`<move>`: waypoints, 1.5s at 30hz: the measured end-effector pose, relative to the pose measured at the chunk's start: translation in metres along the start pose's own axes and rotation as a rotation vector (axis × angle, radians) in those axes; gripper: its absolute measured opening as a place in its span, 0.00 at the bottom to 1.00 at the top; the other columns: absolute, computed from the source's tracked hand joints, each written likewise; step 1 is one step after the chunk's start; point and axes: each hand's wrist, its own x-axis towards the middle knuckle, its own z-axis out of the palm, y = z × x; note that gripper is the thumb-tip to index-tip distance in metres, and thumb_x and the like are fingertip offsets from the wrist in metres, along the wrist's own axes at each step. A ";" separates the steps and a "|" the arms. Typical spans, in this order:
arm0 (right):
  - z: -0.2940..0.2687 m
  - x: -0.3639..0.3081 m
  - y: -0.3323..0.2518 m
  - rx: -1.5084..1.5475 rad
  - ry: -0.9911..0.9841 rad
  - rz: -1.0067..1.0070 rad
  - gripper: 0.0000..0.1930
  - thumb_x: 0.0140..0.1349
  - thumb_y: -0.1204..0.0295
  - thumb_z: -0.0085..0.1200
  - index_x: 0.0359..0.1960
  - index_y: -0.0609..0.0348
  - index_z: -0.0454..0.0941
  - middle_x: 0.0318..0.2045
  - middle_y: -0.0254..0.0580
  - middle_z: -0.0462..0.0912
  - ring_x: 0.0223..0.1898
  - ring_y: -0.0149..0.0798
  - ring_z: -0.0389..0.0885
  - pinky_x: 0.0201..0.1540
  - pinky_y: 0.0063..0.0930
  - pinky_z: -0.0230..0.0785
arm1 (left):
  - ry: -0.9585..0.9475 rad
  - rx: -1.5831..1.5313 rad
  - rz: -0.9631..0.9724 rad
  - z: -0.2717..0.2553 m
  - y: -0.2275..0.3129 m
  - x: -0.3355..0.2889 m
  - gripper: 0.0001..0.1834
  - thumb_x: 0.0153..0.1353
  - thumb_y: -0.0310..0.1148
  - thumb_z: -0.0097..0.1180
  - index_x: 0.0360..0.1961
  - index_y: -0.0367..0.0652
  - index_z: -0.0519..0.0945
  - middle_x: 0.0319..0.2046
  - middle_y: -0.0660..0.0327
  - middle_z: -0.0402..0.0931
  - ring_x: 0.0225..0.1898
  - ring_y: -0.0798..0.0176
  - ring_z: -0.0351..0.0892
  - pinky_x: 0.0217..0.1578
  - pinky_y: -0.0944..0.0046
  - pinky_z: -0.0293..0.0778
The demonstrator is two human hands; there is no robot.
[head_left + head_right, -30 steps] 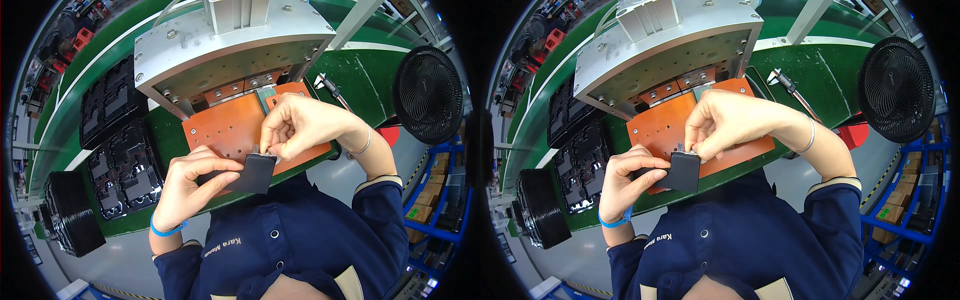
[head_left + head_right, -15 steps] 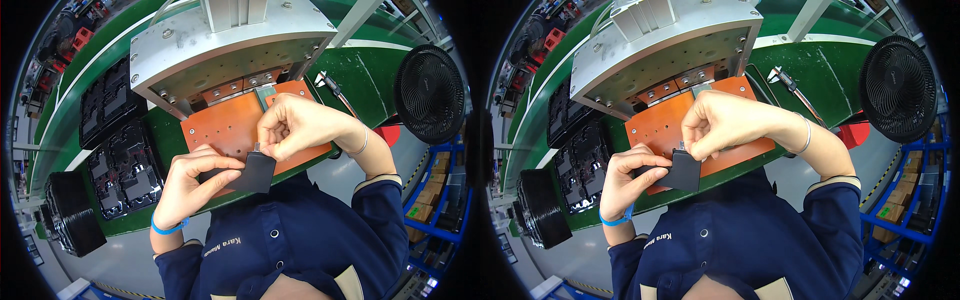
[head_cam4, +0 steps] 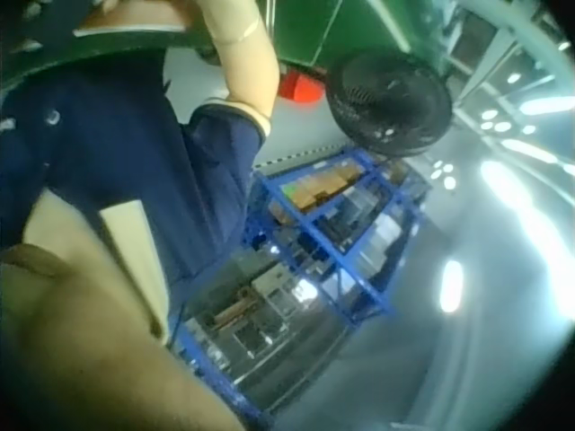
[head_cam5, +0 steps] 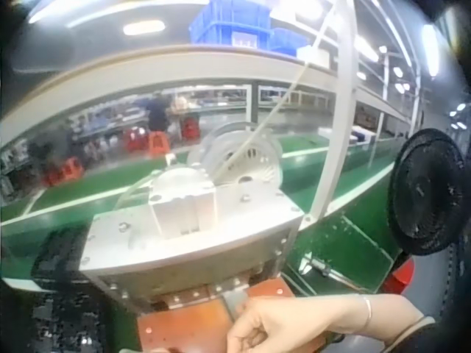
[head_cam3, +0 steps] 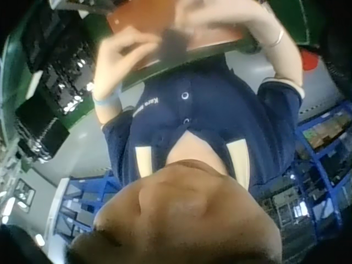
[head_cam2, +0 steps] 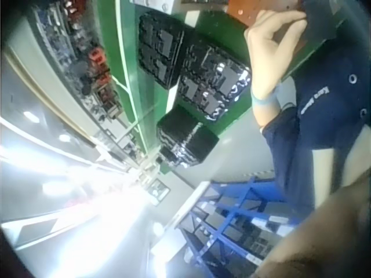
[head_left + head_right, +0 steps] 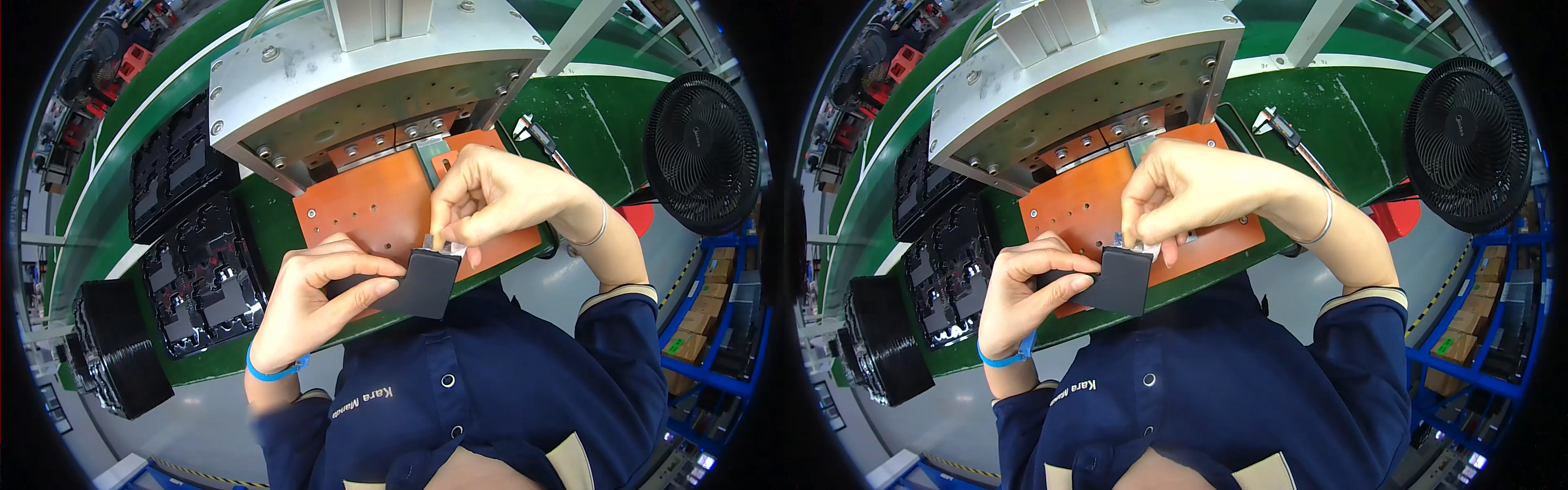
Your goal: The person repeatedly places small black rectangular components into a press machine, activates the press, and then removes the processed components. They place the finished items into a black plastic tray on the table. The task is performed in a repetitive cycle throughout the video.
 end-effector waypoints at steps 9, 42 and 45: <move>-0.001 -0.003 -0.002 -0.094 -0.055 0.040 0.07 0.55 0.79 0.59 0.35 0.72 0.82 0.26 0.42 0.86 0.23 0.27 0.84 0.29 0.15 0.76 | 0.012 0.009 -0.008 0.001 -0.003 -0.001 0.08 0.51 0.23 0.66 0.35 0.35 0.86 0.24 0.60 0.79 0.28 0.68 0.73 0.31 0.68 0.68; 0.000 0.000 0.008 0.043 -0.088 0.002 0.06 0.53 0.82 0.56 0.32 0.72 0.82 0.24 0.42 0.85 0.22 0.27 0.83 0.28 0.16 0.76 | -0.074 -0.145 -0.084 -0.004 -0.005 0.000 0.07 0.56 0.23 0.64 0.37 0.37 0.86 0.27 0.61 0.80 0.27 0.72 0.76 0.28 0.71 0.72; -0.001 0.000 0.008 0.005 -0.101 -0.014 0.05 0.53 0.82 0.56 0.31 0.71 0.82 0.23 0.41 0.85 0.22 0.26 0.83 0.28 0.15 0.75 | -0.077 -0.166 -0.126 -0.002 0.000 0.001 0.07 0.55 0.21 0.62 0.36 0.31 0.85 0.27 0.60 0.77 0.27 0.72 0.74 0.26 0.73 0.68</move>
